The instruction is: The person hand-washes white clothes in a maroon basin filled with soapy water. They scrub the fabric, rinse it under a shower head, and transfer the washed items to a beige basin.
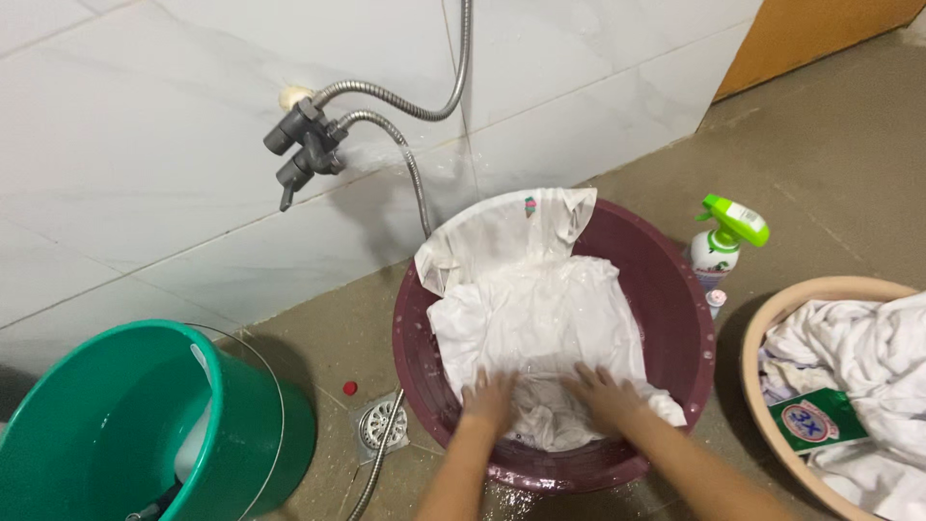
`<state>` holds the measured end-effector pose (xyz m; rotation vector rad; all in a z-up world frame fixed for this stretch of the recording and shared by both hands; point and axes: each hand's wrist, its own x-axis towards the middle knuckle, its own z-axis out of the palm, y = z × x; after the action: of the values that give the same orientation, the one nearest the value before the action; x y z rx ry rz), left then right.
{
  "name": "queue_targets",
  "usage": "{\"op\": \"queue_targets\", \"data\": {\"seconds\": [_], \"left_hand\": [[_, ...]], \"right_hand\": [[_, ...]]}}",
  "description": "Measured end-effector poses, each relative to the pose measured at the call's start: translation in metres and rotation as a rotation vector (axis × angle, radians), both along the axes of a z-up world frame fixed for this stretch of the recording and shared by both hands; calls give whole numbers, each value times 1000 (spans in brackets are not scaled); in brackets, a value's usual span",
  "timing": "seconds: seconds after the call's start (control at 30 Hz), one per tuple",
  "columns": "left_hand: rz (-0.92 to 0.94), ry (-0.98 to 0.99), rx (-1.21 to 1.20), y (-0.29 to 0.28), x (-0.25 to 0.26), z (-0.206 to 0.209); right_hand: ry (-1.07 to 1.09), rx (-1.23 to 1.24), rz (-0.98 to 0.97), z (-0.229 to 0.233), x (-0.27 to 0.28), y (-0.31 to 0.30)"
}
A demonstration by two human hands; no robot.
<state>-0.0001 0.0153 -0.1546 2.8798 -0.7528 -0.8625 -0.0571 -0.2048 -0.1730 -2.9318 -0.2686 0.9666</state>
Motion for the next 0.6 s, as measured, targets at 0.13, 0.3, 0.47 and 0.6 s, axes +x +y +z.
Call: {"op": "queue_targets", "data": {"seconds": [0.13, 0.3, 0.47, 0.6], "left_hand": [[24, 322, 230, -10, -19, 2], [-13, -31, 17, -9, -23, -23], [-18, 349, 117, -9, -30, -13], [75, 200, -32, -7, -31, -13]], "right_hand": [[388, 103, -102, -34, 4, 3], [-345, 175, -21, -52, -3, -5], [157, -37, -117, -30, -6, -5], [119, 6, -204, -26, -15, 1]]}}
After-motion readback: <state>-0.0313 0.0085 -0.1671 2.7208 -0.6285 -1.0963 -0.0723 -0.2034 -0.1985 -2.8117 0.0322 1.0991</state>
